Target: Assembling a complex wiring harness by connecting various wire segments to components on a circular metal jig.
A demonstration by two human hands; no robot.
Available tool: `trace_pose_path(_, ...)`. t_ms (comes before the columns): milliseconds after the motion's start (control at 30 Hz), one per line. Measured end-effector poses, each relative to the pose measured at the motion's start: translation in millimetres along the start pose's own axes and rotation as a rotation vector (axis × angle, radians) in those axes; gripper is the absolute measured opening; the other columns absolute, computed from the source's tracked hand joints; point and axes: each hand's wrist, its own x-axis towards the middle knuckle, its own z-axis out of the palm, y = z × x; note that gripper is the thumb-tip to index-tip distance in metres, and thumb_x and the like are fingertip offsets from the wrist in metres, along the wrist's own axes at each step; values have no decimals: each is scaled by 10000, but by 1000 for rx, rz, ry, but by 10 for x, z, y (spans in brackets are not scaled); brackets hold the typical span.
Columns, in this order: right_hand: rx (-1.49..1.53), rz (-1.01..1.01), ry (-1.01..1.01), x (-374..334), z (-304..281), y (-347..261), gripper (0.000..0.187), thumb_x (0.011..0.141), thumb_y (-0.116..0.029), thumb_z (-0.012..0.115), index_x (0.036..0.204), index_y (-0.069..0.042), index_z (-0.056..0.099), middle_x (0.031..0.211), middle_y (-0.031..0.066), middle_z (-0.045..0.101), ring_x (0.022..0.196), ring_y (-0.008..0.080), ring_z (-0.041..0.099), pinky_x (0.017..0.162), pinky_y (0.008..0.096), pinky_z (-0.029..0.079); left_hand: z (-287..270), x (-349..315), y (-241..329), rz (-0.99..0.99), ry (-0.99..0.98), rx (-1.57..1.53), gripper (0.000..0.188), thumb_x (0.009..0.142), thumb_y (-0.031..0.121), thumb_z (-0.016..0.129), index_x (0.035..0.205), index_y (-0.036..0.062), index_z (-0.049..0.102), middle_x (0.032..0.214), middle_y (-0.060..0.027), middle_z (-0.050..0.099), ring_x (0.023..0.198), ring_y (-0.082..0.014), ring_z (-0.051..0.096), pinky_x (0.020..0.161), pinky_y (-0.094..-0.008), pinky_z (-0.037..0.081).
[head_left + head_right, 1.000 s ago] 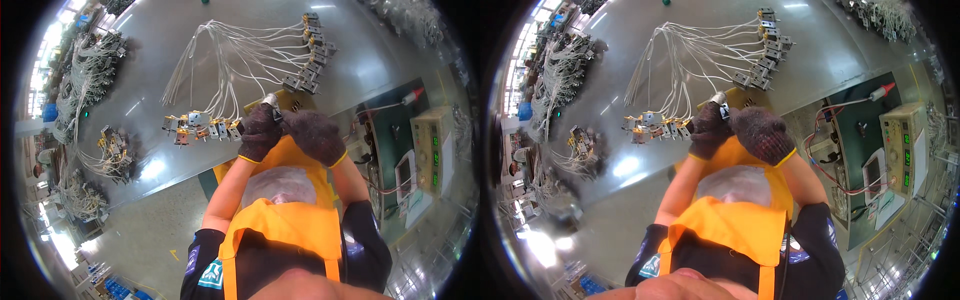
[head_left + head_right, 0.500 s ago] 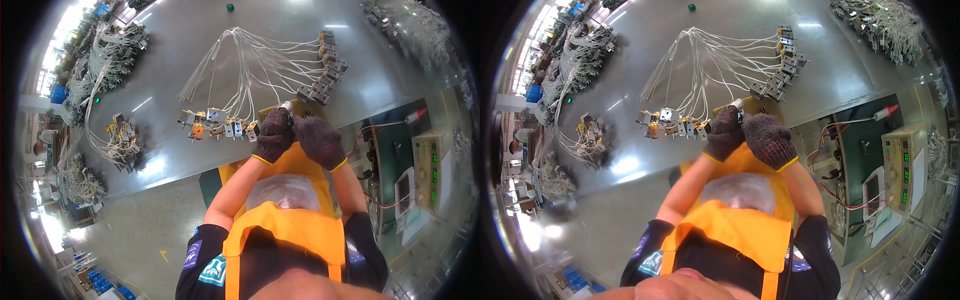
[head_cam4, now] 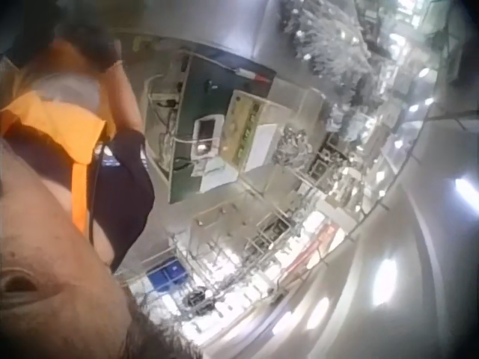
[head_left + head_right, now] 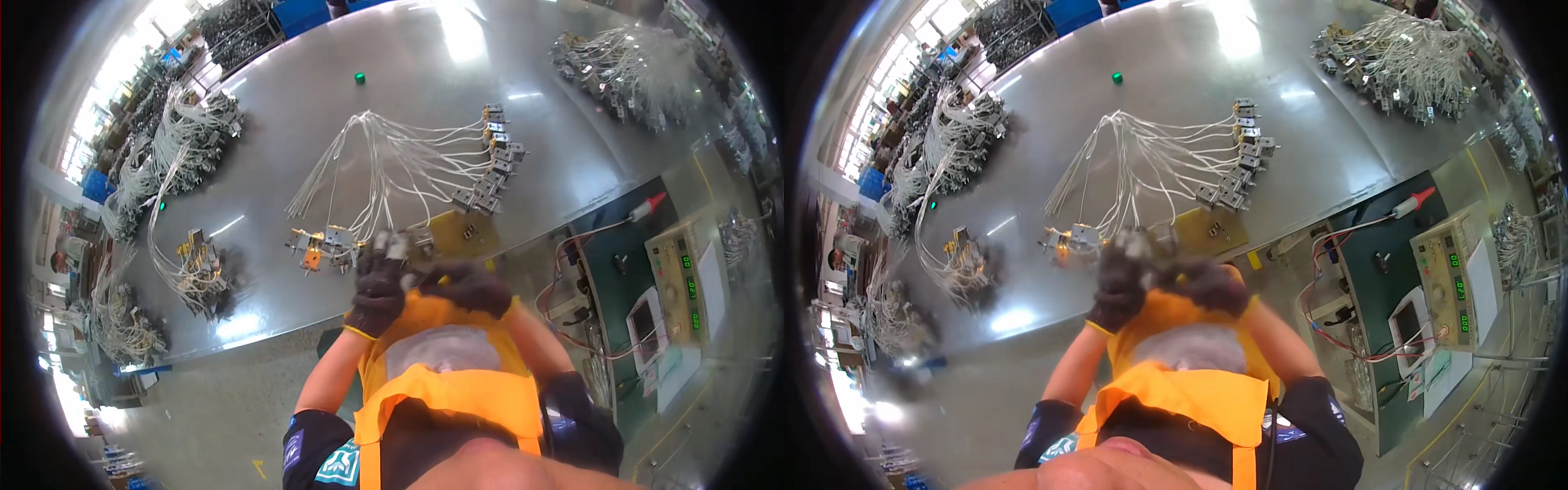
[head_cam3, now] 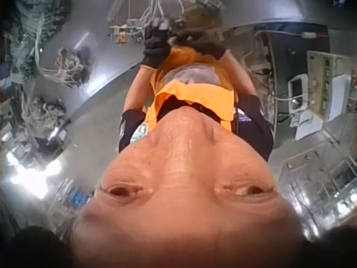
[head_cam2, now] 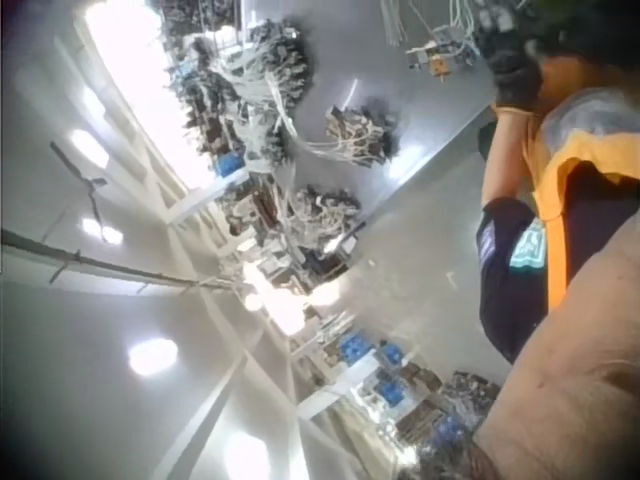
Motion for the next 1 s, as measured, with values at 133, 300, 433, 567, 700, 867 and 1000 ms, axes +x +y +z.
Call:
trace_pose_path(133, -488, -380, 380, 252, 268, 843, 362, 882, -181, 673, 1225, -74, 623, 913, 89, 721, 761, 174, 681, 703, 336, 532, -36, -18, -240, 159, -33, 132, 545, 785, 205, 706, 1287, 58, 553, 1191, -199, 599, 1184, -389, 522, 1027, -490, 396)
trace_pose_path(300, -221, -373, 376, 436, 202, 636, 403, 904, -179, 621, 1292, -82, 572, 883, 37, 685, 622, 72, 578, 542, 236, 485, -182, 254, 48, -43, -49, -46, 604, 794, 164, 720, 1325, -6, 488, 1163, -220, 587, 1115, -403, 540, 966, -473, 430)
trace_pose_path(433, 518, -32, 159, 485, 202, 921, 392, 924, -177, 576, 1297, -57, 560, 899, 11, 667, 591, 39, 538, 468, 201, 432, 174, 487, 501, -285, 189, -518, 666, 809, 102, 726, 1378, -29, 404, 1226, -239, 545, 1117, -386, 547, 961, -431, 444)
trace_pose_path(567, 419, 100, 179, 519, 156, 831, 448, 879, -180, 608, 1319, -106, 561, 803, 28, 661, 549, 89, 586, 380, 237, 454, 670, 410, 404, -269, 410, -555, 644, 832, 81, 705, 1385, -25, 395, 1268, -207, 529, 1131, -314, 549, 980, -405, 439)
trace_pose_path(700, -184, -311, 321, 550, 75, 999, 327, 917, -156, 609, 1219, -30, 604, 1028, 128, 699, 904, 177, 668, 809, 320, 516, 688, 407, 177, -261, 371, -389, 540, 888, 61, 642, 1376, -14, 422, 1247, -130, 544, 1085, -182, 547, 948, -331, 461)
trace_pose_path(867, -95, -257, 392, 514, -512, 782, 388, 909, -186, 629, 1272, -53, 592, 1169, 133, 672, 1028, 212, 661, 878, 318, 502, 400, 353, 29, -236, 68, -847, 517, 936, 50, 574, 1422, 6, 402, 1143, -82, 589, 987, -133, 579, 883, -292, 495)
trace_pose_path(1000, 26, 164, 219, 335, -575, 376, 392, 921, -200, 615, 1288, -66, 587, 1229, 110, 652, 1082, 205, 647, 915, 296, 494, 513, 332, 174, -239, 207, -845, 529, 930, 141, 621, 1404, 9, 428, 1055, -115, 627, 918, -204, 630, 842, -326, 510)
